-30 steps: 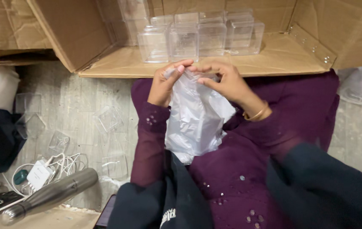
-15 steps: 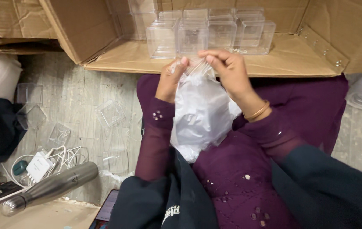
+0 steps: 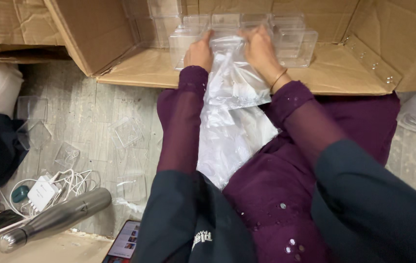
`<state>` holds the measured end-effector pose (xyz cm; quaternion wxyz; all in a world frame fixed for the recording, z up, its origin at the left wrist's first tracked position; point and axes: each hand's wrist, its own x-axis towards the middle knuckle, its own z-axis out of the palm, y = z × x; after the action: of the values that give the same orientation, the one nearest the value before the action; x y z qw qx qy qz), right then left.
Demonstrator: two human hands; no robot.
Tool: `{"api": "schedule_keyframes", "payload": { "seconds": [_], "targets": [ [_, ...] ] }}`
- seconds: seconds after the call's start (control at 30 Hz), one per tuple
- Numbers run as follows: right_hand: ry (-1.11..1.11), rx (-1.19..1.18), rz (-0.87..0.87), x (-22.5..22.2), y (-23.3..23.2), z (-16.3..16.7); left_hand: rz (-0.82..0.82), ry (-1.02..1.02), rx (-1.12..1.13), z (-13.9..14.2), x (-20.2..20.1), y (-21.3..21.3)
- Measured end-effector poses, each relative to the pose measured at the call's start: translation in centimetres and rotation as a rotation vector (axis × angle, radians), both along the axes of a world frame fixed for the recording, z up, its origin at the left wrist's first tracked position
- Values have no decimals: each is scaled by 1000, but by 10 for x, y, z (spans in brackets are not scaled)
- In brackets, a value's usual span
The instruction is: The person sits on the floor with an open cardboard box on their lap. They open white plastic bags, remove clear plastic containers from the bags one at a time, and stack the containers inside the cardboard box, repeating the process with additional bags.
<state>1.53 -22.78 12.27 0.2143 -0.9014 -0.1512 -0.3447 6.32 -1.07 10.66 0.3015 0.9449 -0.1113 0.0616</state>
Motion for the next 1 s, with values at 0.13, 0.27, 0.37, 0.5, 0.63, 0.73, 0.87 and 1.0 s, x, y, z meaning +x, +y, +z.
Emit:
{"api": "schedule_keyframes", "payload": {
  "seconds": [0.13,0.27,0.37,0.5,0.63,0.73,0.87,1.0],
  "targets": [
    [285,423,129,-32,7,10,-185,-113,-264,-5,-10,8],
    [236,499,90,-70,21,40,-304,190,-753,0,-20,20],
    [215,457,103,-73,29,47,-163,-32,-496,1,-27,25],
    [355,412,35,-55,25,28,45,51,-98,-10,-27,23],
    [267,422,19,-40,15,8,57,64,-61,-25,-18,7],
    [235,388,39,-35,13,14,149,94,-67,-16,-17,-4],
    [254,475,0,-51,12,46,31,-89,-278,31,-45,-1],
    [255,842,132,-97,8,56,101,300,-902,69,-110,15]
  ]
}}
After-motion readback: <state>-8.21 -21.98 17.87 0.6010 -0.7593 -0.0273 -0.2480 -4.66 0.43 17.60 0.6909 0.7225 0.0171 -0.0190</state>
